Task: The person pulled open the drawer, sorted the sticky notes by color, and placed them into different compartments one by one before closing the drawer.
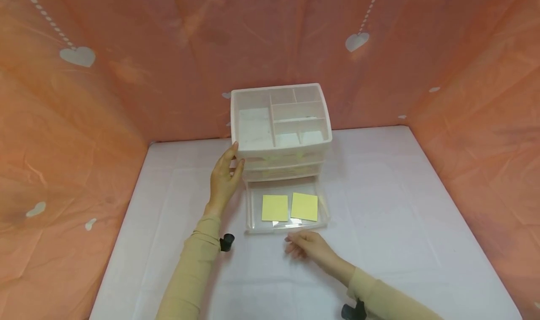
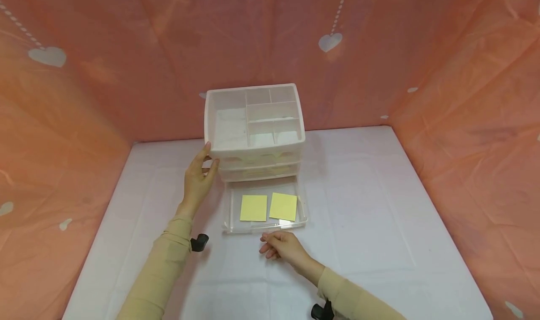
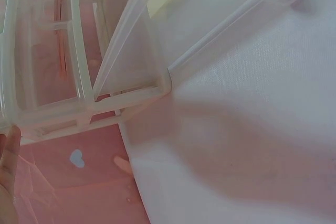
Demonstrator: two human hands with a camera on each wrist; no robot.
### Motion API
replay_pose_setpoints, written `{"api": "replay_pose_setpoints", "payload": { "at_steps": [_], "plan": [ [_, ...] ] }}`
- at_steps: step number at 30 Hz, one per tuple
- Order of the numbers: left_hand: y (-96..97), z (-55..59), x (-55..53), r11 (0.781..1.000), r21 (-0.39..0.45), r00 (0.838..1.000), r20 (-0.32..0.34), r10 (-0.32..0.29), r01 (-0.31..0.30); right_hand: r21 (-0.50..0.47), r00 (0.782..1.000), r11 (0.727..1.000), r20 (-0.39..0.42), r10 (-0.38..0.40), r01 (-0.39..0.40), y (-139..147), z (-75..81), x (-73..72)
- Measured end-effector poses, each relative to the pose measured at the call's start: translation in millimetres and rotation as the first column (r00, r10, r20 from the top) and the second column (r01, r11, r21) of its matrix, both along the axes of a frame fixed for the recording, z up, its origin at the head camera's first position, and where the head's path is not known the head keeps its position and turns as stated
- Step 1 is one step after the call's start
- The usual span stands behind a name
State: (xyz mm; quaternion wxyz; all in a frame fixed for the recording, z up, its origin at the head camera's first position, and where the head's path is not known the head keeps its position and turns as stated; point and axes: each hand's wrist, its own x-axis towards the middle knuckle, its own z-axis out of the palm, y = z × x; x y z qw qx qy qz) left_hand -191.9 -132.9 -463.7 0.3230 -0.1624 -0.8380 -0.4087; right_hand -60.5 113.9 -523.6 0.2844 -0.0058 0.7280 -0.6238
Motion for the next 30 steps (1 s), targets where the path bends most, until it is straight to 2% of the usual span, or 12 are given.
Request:
{"api": "replay_pose_setpoints", "payload": {
  "at_steps": [2, 4, 8, 10, 15, 19, 22, 30],
  "plan": [
    [0.0, -0.2, 0.3, 1.0, 0.002, 1.0, 0.006, 0.002, -0.002, -0.091, 0.997, 0.995, 0.071, -0.027, 0.033, -0.7, -3.7, 0.8],
    [0.1, -0.1, 0.8, 1.0, 0.004, 1.0, 0.014, 0.004, -0.004, -0.179, 0.985, 0.98, 0.159, -0.063, 0.092, -1.0, -6.5, 1.3],
    [0.3, -0.1, 0.9, 1.0, 0.003, 1.0, 0.027, 0.009, -0.009, -0.296, 0.94, 0.926, 0.312, -0.138, 0.234, -1.2, -9.7, 0.8],
    [0.4, 0.1, 0.8, 1.0, 0.0, 1.0, 0.029, 0.009, -0.009, -0.34, 0.922, 0.898, 0.356, -0.152, 0.28, -0.8, -9.6, 0.4],
    [0.3, 0.8, 1.5, 1.0, -0.002, 1.0, 0.027, 0.007, -0.007, -0.424, 0.885, 0.835, 0.442, -0.148, 0.351, 2.0, -7.9, 1.0],
    [0.4, 0.4, 1.9, 1.0, 0.002, 1.0, 0.024, 0.008, -0.008, -0.475, 0.841, 0.769, 0.522, -0.145, 0.427, 3.1, -5.3, 0.6],
    [0.6, -0.3, 2.0, 1.0, 0.009, 1.0, 0.023, 0.011, -0.011, -0.508, 0.818, 0.726, 0.56, -0.131, 0.463, 3.6, -3.0, -1.0],
    [0.4, -0.3, 3.2, 1.0, 0.014, 1.0, 0.02, 0.008, -0.008, -0.549, 0.805, 0.686, 0.586, -0.093, 0.478, 4.1, 1.5, -5.3]
  ]
}}
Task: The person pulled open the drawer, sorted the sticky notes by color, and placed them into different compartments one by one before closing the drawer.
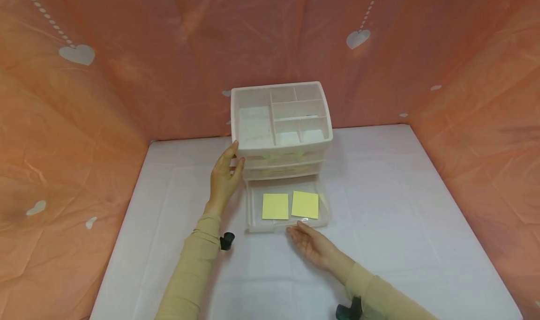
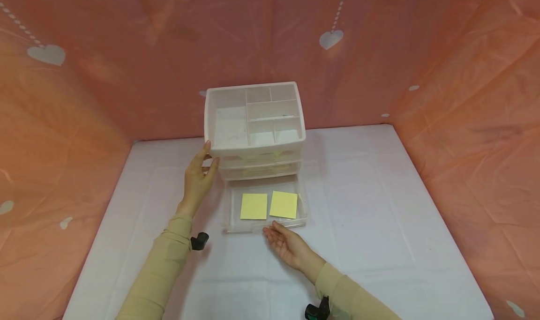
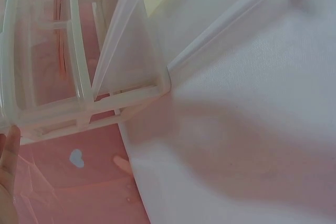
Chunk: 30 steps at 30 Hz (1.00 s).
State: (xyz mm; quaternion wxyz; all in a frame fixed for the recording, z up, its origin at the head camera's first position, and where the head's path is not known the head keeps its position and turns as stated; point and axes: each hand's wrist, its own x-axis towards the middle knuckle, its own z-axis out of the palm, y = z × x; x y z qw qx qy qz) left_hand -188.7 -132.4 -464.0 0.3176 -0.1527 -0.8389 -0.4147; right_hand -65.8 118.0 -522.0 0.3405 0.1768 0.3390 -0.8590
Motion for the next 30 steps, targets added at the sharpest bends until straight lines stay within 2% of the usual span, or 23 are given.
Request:
{"api": "replay_pose_setpoints", "payload": {
  "at_steps": [4, 12, 16, 20, 30],
  "plan": [
    [-0.8, 1.0, 0.6, 1.0, 0.0, 1.0, 0.004, 0.002, -0.002, -0.007, 1.0, 1.0, 0.001, -0.003, 0.003, -0.6, 2.1, -2.2],
    [-3.9, -0.5, 1.5, 1.0, 0.023, 1.0, 0.026, 0.003, -0.003, 0.045, 1.0, 0.999, -0.017, 0.004, -0.003, -5.7, 3.3, -4.6],
    [-4.6, -1.2, 1.3, 1.0, 0.019, 1.0, 0.023, 0.001, -0.002, 0.0, 1.0, 1.0, -0.027, -0.013, 0.013, -7.2, 1.7, -9.5],
    [-4.2, -0.8, 1.0, 1.0, 0.006, 1.0, 0.015, -0.005, 0.005, -0.049, 0.998, 0.998, -0.034, -0.048, 0.047, -9.0, 0.6, -22.0],
    [-0.1, 1.0, 1.1, 1.0, 0.007, 1.0, 0.021, -0.013, 0.013, -0.055, 0.994, 0.992, -0.008, -0.112, 0.111, -21.8, 12.6, -59.1]
  ]
}}
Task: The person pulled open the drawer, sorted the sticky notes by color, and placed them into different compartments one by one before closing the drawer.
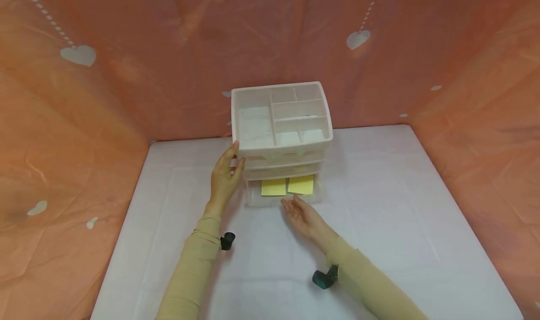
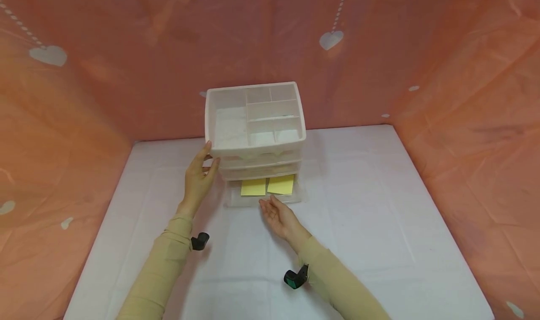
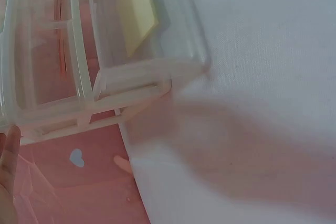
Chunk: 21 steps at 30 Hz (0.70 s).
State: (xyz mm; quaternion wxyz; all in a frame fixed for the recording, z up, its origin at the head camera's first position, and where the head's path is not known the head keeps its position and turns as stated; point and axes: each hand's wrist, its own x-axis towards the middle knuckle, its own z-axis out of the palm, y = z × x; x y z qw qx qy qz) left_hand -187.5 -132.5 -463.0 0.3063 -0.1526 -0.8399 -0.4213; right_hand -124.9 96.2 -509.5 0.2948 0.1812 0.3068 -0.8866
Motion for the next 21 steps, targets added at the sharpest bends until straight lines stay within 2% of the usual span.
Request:
{"api": "replay_pose_setpoints", "payload": {
  "at_steps": [4, 9, 14, 21],
  "plan": [
    [0.3, 0.0, -1.6, 1.0, -0.002, 1.0, -0.01, -0.007, 0.007, -0.006, 1.0, 1.0, 0.005, -0.014, 0.014, -2.0, 0.5, -12.7],
    [0.3, 0.3, -2.7, 1.0, -0.019, 1.0, -0.022, 0.0, -0.001, -0.022, 0.996, 0.997, 0.035, -0.079, 0.079, -4.0, 0.0, -26.3],
    [0.2, 1.2, -1.8, 0.999, -0.046, 0.999, -0.034, 0.005, -0.007, -0.044, 0.989, 0.991, 0.084, -0.125, 0.129, -8.1, 1.1, -34.7],
    [-0.9, -1.1, -1.9, 0.999, -0.034, 0.999, -0.036, 0.014, -0.015, -0.065, 0.986, 0.987, 0.082, -0.144, 0.149, -13.9, 1.6, -43.1]
  ]
}}
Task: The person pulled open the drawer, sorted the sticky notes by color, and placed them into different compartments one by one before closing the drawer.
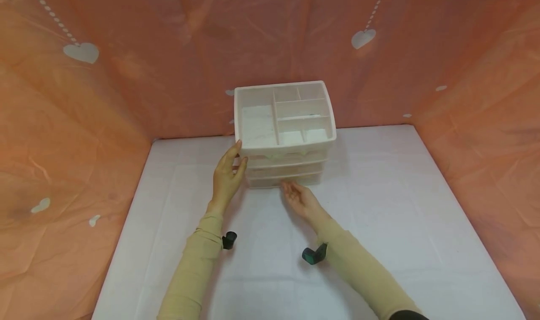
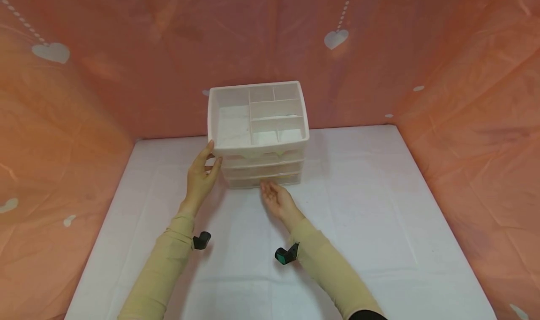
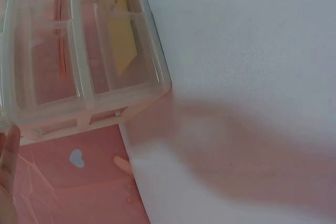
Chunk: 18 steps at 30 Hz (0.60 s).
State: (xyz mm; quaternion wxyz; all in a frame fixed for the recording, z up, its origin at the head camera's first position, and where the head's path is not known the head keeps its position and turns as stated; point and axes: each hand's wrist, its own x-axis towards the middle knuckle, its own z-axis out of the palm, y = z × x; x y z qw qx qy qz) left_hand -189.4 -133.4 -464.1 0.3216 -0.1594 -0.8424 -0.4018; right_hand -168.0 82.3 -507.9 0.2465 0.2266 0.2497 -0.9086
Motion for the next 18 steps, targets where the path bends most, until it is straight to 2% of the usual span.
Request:
{"api": "replay_pose_setpoints", "payload": {
  "at_steps": [10, 14, 18],
  "plan": [
    [2.6, -2.4, -1.9, 1.0, 0.015, 1.0, 0.001, -0.016, 0.016, 0.012, 1.0, 1.0, -0.017, -0.024, 0.024, 1.5, -5.7, -4.4],
    [0.6, -1.9, 2.9, 0.999, 0.032, 0.995, 0.095, -0.032, 0.029, 0.031, 1.0, 1.0, 0.007, -0.008, 0.008, 6.4, -5.1, -2.7],
    [-5.9, 0.2, 12.4, 0.996, 0.078, 0.975, 0.214, -0.056, 0.041, 0.038, 0.999, 0.999, -0.002, 0.035, -0.035, 17.7, 3.1, 2.1]
  ]
}}
